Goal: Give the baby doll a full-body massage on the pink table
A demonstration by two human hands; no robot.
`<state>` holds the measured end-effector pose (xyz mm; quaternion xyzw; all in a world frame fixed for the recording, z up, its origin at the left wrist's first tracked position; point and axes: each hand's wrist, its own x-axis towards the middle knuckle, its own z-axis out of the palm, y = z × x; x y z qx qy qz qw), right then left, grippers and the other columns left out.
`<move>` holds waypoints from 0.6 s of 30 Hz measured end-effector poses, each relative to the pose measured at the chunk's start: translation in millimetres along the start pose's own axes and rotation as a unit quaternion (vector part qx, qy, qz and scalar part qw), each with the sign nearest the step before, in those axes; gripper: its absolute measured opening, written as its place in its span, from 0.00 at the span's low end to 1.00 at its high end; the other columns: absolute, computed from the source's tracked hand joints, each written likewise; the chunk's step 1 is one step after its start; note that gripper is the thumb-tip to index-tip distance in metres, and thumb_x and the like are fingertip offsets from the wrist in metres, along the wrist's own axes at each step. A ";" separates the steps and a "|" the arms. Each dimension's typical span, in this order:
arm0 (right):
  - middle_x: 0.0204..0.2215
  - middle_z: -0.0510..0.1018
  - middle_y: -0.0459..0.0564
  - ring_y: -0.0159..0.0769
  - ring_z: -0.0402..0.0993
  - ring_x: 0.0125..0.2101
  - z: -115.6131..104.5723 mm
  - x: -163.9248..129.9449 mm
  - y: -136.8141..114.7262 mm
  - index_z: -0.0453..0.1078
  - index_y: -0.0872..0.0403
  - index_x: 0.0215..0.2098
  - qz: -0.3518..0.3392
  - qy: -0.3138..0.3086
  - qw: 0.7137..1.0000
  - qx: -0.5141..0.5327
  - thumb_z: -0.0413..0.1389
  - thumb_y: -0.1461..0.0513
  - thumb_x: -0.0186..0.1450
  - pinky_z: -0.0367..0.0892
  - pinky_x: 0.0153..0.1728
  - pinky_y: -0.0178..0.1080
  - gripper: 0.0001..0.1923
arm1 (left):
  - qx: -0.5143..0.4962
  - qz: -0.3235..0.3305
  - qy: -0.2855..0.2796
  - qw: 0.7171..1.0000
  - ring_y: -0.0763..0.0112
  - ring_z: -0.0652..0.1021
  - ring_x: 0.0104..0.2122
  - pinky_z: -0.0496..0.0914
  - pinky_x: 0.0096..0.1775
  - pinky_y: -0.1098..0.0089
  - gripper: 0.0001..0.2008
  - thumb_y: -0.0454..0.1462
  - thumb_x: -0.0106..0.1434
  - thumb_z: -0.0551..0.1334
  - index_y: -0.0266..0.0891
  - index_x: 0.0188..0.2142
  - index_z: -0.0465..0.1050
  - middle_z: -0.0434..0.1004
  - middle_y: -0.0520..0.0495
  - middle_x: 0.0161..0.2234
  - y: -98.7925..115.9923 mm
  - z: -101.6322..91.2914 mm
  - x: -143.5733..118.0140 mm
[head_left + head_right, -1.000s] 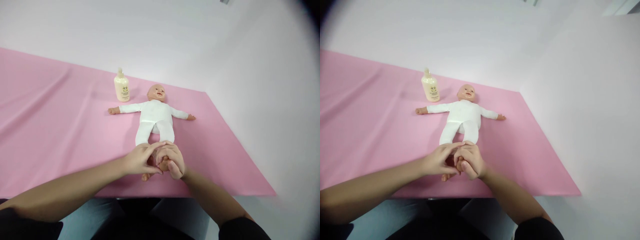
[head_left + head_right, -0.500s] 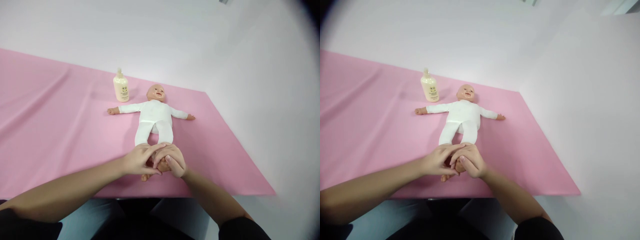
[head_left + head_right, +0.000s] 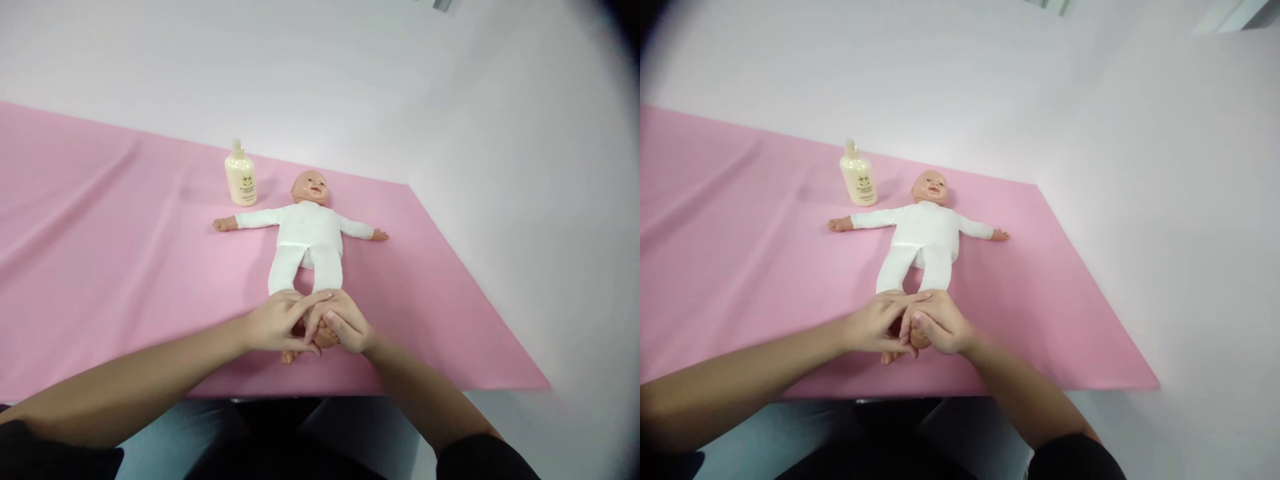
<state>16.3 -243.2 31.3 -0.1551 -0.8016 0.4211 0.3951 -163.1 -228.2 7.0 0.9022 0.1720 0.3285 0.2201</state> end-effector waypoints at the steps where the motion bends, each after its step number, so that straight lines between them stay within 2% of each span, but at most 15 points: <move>1: 0.18 0.72 0.46 0.28 0.70 0.23 -0.4 -0.1 0.6 0.69 0.55 0.26 -0.003 -0.011 1.000 -0.012 0.37 0.55 0.71 0.68 0.31 0.33 0.25 | 0.000 -0.001 -0.004 1.000 0.63 0.79 0.35 0.72 0.39 0.64 0.42 0.53 0.56 0.64 0.41 0.63 0.48 0.78 0.47 0.34 -0.4 0.4 -0.2; 6: 0.16 0.68 0.44 0.29 0.67 0.22 -1.9 0.9 2.0 0.63 0.54 0.25 -0.020 -0.064 0.993 -0.098 0.35 0.56 0.71 0.66 0.31 0.34 0.23 | -0.030 -0.008 -0.024 0.999 0.62 0.79 0.36 0.71 0.40 0.64 0.44 0.53 0.55 0.65 0.42 0.64 0.48 0.79 0.47 0.34 -4.5 -0.9 0.4; 9: 0.18 0.69 0.45 0.30 0.64 0.22 -0.3 2.6 2.9 0.58 0.52 0.23 -0.059 -0.080 0.973 -0.206 0.37 0.58 0.68 0.64 0.29 0.36 0.18 | -0.061 0.025 -0.023 0.998 0.64 0.79 0.32 0.70 0.38 0.66 0.43 0.55 0.55 0.63 0.41 0.63 0.50 0.78 0.49 0.28 -8.5 -5.3 0.5; 13: 0.22 0.71 0.48 0.33 0.64 0.25 4.2 4.0 5.7 0.57 0.52 0.23 -0.093 -0.120 0.939 -0.309 0.41 0.62 0.64 0.62 0.31 0.38 0.12 | -0.044 0.050 0.032 0.997 0.70 0.75 0.23 0.68 0.33 0.70 0.30 0.54 0.64 0.52 0.40 0.58 0.60 0.71 0.54 0.20 -14.7 -15.5 -0.5; 15: 0.21 0.69 0.46 0.33 0.62 0.24 6.0 3.7 7.3 0.57 0.52 0.23 -0.093 -0.138 0.930 -0.328 0.42 0.62 0.63 0.60 0.30 0.38 0.11 | -0.022 0.030 0.058 0.998 0.71 0.74 0.23 0.68 0.33 0.70 0.23 0.49 0.68 0.48 0.40 0.55 0.63 0.70 0.54 0.20 -17.7 -20.1 -0.7; 18: 0.17 0.65 0.43 0.32 0.57 0.20 7.4 2.8 9.4 0.58 0.52 0.23 -0.075 -0.163 0.914 -0.364 0.41 0.62 0.65 0.55 0.27 0.37 0.13 | 0.015 -0.011 0.079 0.997 0.71 0.76 0.26 0.68 0.34 0.70 0.19 0.44 0.70 0.45 0.39 0.50 0.67 0.74 0.51 0.23 -21.8 -23.0 0.0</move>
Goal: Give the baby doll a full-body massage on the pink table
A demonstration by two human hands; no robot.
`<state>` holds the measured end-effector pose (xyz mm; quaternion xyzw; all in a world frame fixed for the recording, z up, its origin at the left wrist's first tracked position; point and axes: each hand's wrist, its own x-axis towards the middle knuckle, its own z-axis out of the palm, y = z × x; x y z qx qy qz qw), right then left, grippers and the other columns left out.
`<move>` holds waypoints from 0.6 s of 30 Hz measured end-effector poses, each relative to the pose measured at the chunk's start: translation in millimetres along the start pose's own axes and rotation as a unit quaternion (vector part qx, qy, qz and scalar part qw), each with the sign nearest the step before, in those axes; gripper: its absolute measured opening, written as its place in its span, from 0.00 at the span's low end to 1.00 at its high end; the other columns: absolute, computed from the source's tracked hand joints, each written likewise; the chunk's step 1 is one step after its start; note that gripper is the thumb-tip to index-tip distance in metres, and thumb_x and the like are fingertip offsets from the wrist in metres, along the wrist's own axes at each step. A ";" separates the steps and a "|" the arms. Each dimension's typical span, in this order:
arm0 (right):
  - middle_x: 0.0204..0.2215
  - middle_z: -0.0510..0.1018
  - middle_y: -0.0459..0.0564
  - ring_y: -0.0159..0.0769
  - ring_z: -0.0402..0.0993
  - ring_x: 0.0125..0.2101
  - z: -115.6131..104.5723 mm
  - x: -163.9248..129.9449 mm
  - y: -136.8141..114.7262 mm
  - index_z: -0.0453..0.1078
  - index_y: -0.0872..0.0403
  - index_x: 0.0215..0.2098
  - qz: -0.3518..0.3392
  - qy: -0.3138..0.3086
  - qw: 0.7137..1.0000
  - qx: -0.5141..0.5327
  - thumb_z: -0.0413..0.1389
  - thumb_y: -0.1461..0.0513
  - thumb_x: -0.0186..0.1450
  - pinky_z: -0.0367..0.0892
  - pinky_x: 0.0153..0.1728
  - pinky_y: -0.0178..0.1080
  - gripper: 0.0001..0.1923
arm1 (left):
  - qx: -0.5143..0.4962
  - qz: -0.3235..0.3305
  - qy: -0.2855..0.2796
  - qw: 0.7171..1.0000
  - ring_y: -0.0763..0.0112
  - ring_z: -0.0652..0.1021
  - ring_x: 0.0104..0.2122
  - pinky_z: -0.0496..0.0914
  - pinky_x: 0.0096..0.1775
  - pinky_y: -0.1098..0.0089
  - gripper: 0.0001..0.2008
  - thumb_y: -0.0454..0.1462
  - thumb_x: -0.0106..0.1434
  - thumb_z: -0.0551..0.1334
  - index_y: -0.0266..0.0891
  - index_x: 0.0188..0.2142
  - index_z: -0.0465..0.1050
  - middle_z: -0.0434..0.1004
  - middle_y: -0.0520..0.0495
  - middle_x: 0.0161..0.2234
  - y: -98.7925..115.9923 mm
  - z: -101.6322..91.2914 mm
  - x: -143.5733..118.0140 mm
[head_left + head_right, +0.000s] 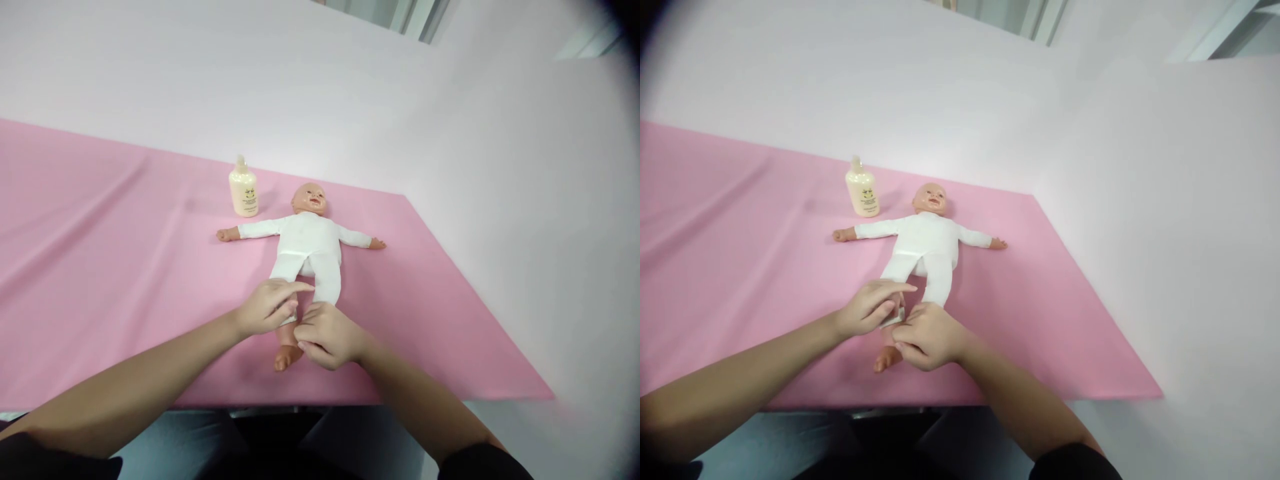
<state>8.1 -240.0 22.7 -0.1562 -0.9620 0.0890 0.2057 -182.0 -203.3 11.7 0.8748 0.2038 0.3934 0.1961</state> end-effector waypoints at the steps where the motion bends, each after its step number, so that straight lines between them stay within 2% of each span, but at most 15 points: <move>1: 0.17 0.64 0.43 0.32 0.56 0.19 0.8 -0.1 0.2 0.58 0.52 0.22 0.003 -0.010 1.000 -0.009 0.41 0.61 0.65 0.54 0.27 0.37 0.14 | 0.010 -0.009 0.004 1.000 0.71 0.76 0.27 0.68 0.34 0.70 0.19 0.43 0.70 0.45 0.39 0.49 0.68 0.75 0.51 0.24 -1.1 0.2 0.5; 6: 0.18 0.67 0.44 0.31 0.57 0.20 6.8 -0.1 2.2 0.59 0.52 0.22 0.022 -0.043 0.998 -0.031 0.42 0.62 0.66 0.54 0.28 0.38 0.14 | 0.035 -0.025 -0.001 0.999 0.71 0.77 0.29 0.69 0.36 0.70 0.17 0.40 0.69 0.46 0.37 0.46 0.70 0.78 0.48 0.28 -3.7 4.0 2.0; 11: 0.18 0.68 0.43 0.31 0.58 0.22 12.6 -1.8 5.0 0.60 0.53 0.21 0.036 -0.051 0.998 -0.023 0.44 0.60 0.66 0.54 0.29 0.37 0.15 | 0.054 -0.036 0.000 0.998 0.71 0.76 0.29 0.69 0.36 0.69 0.16 0.39 0.68 0.46 0.38 0.44 0.72 0.77 0.49 0.27 -5.4 7.0 1.9; 15: 0.20 0.71 0.44 0.30 0.62 0.22 13.1 -3.3 6.8 0.63 0.54 0.23 0.062 -0.047 0.997 0.014 0.42 0.58 0.69 0.56 0.29 0.36 0.18 | 0.059 -0.034 -0.004 0.998 0.71 0.76 0.28 0.69 0.36 0.68 0.17 0.39 0.69 0.46 0.38 0.43 0.72 0.77 0.49 0.26 -5.3 7.6 2.6; 18: 0.20 0.73 0.43 0.29 0.67 0.23 9.4 -1.5 5.6 0.65 0.54 0.25 0.122 -0.060 0.987 0.081 0.42 0.60 0.70 0.60 0.30 0.33 0.17 | 0.063 -0.036 -0.008 0.997 0.70 0.76 0.29 0.69 0.36 0.68 0.17 0.39 0.69 0.46 0.38 0.42 0.72 0.77 0.49 0.27 -3.5 7.0 3.8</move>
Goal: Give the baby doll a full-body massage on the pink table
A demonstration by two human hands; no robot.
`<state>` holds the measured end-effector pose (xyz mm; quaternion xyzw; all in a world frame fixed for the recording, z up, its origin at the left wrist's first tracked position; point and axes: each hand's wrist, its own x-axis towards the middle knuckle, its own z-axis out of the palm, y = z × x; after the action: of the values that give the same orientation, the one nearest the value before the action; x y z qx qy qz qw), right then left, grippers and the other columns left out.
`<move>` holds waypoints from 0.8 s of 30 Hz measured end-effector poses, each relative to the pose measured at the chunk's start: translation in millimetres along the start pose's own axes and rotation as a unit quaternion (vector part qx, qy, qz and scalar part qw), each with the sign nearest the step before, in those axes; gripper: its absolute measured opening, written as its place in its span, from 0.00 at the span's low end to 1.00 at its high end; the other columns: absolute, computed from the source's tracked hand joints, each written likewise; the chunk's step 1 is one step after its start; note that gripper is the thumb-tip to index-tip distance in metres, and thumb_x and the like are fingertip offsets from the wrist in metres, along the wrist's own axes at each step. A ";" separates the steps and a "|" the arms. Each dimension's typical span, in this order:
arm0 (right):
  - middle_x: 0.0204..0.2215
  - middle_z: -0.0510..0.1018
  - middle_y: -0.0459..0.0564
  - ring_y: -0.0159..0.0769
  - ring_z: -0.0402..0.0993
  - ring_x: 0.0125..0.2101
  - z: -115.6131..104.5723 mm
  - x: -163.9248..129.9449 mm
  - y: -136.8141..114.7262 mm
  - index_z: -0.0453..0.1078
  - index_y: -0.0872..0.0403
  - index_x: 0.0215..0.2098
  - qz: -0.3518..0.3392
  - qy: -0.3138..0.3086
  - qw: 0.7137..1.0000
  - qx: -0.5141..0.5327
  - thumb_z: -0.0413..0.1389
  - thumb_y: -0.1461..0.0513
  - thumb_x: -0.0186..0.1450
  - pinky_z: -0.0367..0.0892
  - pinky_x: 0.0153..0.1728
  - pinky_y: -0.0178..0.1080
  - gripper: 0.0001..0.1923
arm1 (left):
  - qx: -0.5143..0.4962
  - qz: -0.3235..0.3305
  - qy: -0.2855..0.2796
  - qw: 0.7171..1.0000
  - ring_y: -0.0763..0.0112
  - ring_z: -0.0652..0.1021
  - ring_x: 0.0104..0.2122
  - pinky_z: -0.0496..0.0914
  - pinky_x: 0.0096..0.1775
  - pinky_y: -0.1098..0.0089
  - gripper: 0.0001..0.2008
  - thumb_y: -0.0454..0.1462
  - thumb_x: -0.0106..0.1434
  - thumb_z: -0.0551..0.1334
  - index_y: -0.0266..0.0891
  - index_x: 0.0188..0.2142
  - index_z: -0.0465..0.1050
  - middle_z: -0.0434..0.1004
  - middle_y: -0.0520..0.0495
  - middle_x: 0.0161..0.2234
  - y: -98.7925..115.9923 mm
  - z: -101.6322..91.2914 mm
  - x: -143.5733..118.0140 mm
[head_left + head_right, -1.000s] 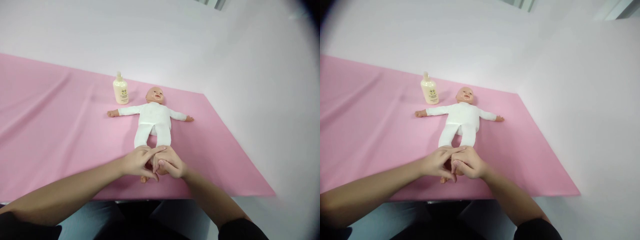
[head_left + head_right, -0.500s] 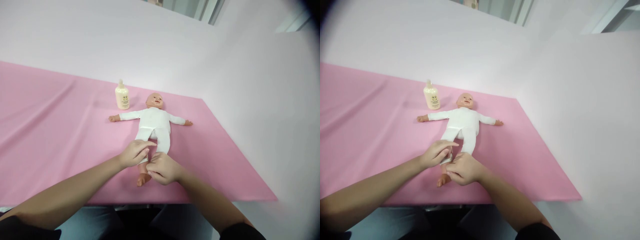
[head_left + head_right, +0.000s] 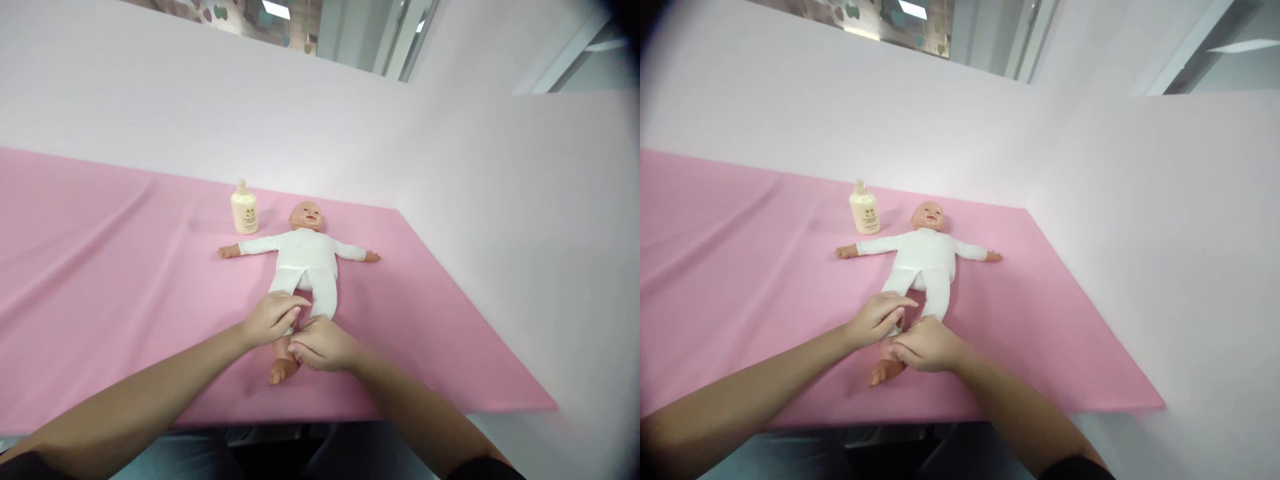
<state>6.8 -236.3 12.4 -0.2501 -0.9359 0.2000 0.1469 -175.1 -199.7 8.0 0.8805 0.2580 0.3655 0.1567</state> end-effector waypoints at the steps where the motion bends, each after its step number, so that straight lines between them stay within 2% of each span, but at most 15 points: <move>1: 0.19 0.73 0.42 0.28 0.68 0.22 -1.8 0.8 -1.7 0.65 0.54 0.26 0.029 -0.004 0.999 0.026 0.42 0.61 0.70 0.61 0.29 0.32 0.17 | 0.002 0.000 0.000 1.000 0.70 0.76 0.29 0.69 0.36 0.68 0.17 0.39 0.69 0.46 0.38 0.42 0.72 0.77 0.48 0.27 0.7 -0.4 0.3; 4: 0.20 0.74 0.43 0.27 0.70 0.21 -6.4 4.1 -7.4 0.65 0.55 0.29 0.100 0.009 0.992 0.076 0.42 0.61 0.71 0.62 0.27 0.30 0.16 | 0.010 -0.002 0.001 1.000 0.69 0.76 0.30 0.69 0.36 0.68 0.18 0.39 0.69 0.45 0.38 0.42 0.73 0.77 0.47 0.28 1.9 -1.0 0.6; 6: 0.22 0.75 0.44 0.28 0.72 0.23 -7.2 5.5 -9.7 0.66 0.56 0.31 0.117 0.030 0.989 0.081 0.42 0.60 0.71 0.64 0.28 0.30 0.15 | 0.013 -0.001 0.002 1.000 0.69 0.76 0.30 0.69 0.36 0.69 0.18 0.39 0.69 0.46 0.38 0.41 0.73 0.77 0.47 0.28 1.7 -0.6 0.5; 10: 0.24 0.77 0.44 0.28 0.72 0.25 -3.3 4.5 -7.1 0.68 0.55 0.32 0.098 0.074 0.991 0.058 0.43 0.61 0.70 0.65 0.31 0.31 0.15 | 0.002 -0.008 0.010 1.000 0.70 0.77 0.30 0.70 0.36 0.69 0.17 0.39 0.69 0.47 0.38 0.41 0.74 0.78 0.47 0.28 -0.5 1.3 0.4; 13: 0.27 0.78 0.46 0.30 0.72 0.28 -1.6 3.1 -2.5 0.70 0.54 0.32 0.061 0.168 0.983 0.030 0.46 0.60 0.69 0.66 0.34 0.33 0.14 | -0.033 -0.026 0.015 0.999 0.70 0.78 0.35 0.71 0.40 0.67 0.17 0.39 0.69 0.47 0.38 0.41 0.73 0.80 0.46 0.34 -0.2 2.1 0.1; 15: 0.29 0.78 0.47 0.31 0.73 0.31 -3.7 3.4 0.0 0.71 0.54 0.34 0.050 0.248 0.967 0.029 0.49 0.60 0.68 0.67 0.37 0.35 0.11 | -0.072 -0.055 0.012 0.996 0.70 0.78 0.36 0.71 0.40 0.68 0.16 0.39 0.69 0.47 0.38 0.41 0.73 0.79 0.46 0.36 1.4 1.5 -0.2; 17: 0.33 0.77 0.49 0.33 0.73 0.36 -8.0 4.8 2.5 0.71 0.53 0.37 0.057 0.320 0.945 0.039 0.49 0.61 0.68 0.68 0.42 0.37 0.09 | -0.115 -0.095 0.018 0.989 0.72 0.77 0.32 0.71 0.38 0.69 0.16 0.39 0.69 0.47 0.37 0.42 0.72 0.78 0.48 0.32 2.7 -0.1 0.8; 20: 0.42 0.74 0.52 0.37 0.69 0.47 -14.0 6.6 10.0 0.69 0.52 0.43 0.119 0.402 0.906 0.058 0.49 0.63 0.66 0.64 0.52 0.43 0.09 | -0.152 -0.146 0.061 0.976 0.72 0.75 0.30 0.71 0.38 0.69 0.16 0.41 0.69 0.47 0.37 0.44 0.70 0.75 0.51 0.28 -2.0 -4.3 11.5; 24: 0.56 0.64 0.54 0.40 0.57 0.59 -12.6 5.7 33.4 0.58 0.50 0.55 0.253 0.441 0.852 0.124 0.51 0.59 0.64 0.55 0.60 0.49 0.21 | -0.154 -0.190 0.120 0.962 0.69 0.74 0.43 0.67 0.49 0.67 0.16 0.42 0.68 0.50 0.37 0.49 0.67 0.75 0.45 0.42 -31.7 -9.7 57.6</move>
<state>20.5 -203.0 9.5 -0.5200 -0.6449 0.2131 0.5180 -158.3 -140.2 32.3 0.7301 0.3782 0.4674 0.3247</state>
